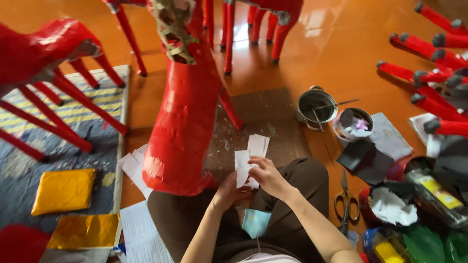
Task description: Cutting paper strips and applying them to a red craft structure
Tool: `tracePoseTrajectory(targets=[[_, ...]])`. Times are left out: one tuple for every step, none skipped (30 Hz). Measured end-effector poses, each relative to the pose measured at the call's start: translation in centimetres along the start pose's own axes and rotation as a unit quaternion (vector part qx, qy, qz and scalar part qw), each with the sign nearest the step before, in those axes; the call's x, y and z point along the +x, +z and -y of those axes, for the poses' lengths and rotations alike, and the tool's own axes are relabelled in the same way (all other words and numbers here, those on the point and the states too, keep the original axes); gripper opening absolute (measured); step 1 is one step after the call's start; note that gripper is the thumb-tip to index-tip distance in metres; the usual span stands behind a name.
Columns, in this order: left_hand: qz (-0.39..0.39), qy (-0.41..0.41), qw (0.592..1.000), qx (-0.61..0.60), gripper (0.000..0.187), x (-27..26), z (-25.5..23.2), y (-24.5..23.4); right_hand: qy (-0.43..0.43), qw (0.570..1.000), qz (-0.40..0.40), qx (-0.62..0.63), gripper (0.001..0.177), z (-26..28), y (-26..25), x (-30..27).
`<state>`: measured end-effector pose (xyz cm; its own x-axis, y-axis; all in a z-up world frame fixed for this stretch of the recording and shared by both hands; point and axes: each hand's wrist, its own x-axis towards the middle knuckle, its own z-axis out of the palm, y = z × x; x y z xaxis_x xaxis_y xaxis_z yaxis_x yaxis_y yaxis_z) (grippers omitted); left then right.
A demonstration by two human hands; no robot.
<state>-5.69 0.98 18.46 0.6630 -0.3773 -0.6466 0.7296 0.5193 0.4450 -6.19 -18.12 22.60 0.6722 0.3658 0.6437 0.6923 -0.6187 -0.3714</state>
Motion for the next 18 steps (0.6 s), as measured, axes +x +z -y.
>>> tracePoseTrajectory(targets=[[-0.02,0.047,0.99,0.131,0.062,-1.5,-0.7,0.6,0.043,0.999,0.003,0.034,0.011,-0.4,0.0,-0.3],[-0.042,0.092,0.961,0.258,0.061,-3.1,-1.5,1.1,0.086,0.994,0.007,0.067,0.009,-0.8,0.0,-0.5],[-0.044,0.101,0.961,0.252,0.061,-4.5,-1.8,1.7,0.075,0.995,0.01,0.069,0.009,0.6,-1.3,0.5],[-0.005,0.233,0.896,0.379,0.058,-5.8,-2.2,2.2,0.114,0.985,0.043,0.124,0.005,2.0,-2.6,1.5],[0.029,0.356,0.793,0.493,0.056,-7.1,-2.7,2.7,0.152,0.97,0.075,0.176,0.006,3.4,-3.8,2.5],[0.023,0.365,0.792,0.49,0.056,-7.6,-3.1,3.2,0.141,0.971,0.078,0.178,0.006,4.0,-4.2,3.0],[0.028,0.417,0.738,0.53,0.03,-8.2,-3.4,3.5,0.151,0.959,0.093,0.223,0.006,4.7,-4.5,3.5],[0.032,0.466,0.678,0.568,0.005,-8.7,-3.7,3.7,0.162,0.944,0.108,0.267,0.009,5.5,-4.7,3.9],[0.024,0.472,0.676,0.565,0.005,-10.6,-5.0,5.0,0.152,0.945,0.112,0.268,0.009,5.7,-5.0,4.3],[0.046,0.472,0.667,0.575,0.004,-12.5,-6.2,6.3,0.195,0.929,0.127,0.289,0.019,5.9,-5.3,4.8],[0.069,0.469,0.657,0.586,0.004,-14.5,-7.4,7.7,0.239,0.91,0.141,0.308,0.032,6.2,-5.6,5.2],[0.063,0.475,0.655,0.585,0.004,-15.5,-8.4,8.1,0.231,0.911,0.144,0.309,0.032,5.8,-5.4,5.7],[0.055,0.47,0.66,0.584,0.003,-16.4,-9.1,8.4,0.221,0.897,0.147,0.352,0.021,5.4,-5.3,6.0],[0.048,0.465,0.665,0.582,0.005,-17.3,-9.9,8.7,0.211,0.881,0.15,0.395,0.011,5.0,-5.1,6.2],[0.044,0.467,0.666,0.58,0.005,-18.0,-10.8,8.7,0.208,0.881,0.154,0.396,0.011,4.3,-5.0,6.5],[0.026,0.479,0.678,0.557,0.005,-18.7,-11.8,8.8,0.231,0.852,0.141,0.449,0.008,3.5,-4.8,6.8],[0.009,0.491,0.69,0.532,0.007,-19.4,-12.8,8.9,0.255,0.818,0.127,0.5,0.006,2.8,-4.7,7.1],[0.006,0.492,0.691,0.53,0.007,-19.2,-13.8,8.6,0.254,0.818,0.131,0.5,0.006,1.7,-4.4,8.0]])
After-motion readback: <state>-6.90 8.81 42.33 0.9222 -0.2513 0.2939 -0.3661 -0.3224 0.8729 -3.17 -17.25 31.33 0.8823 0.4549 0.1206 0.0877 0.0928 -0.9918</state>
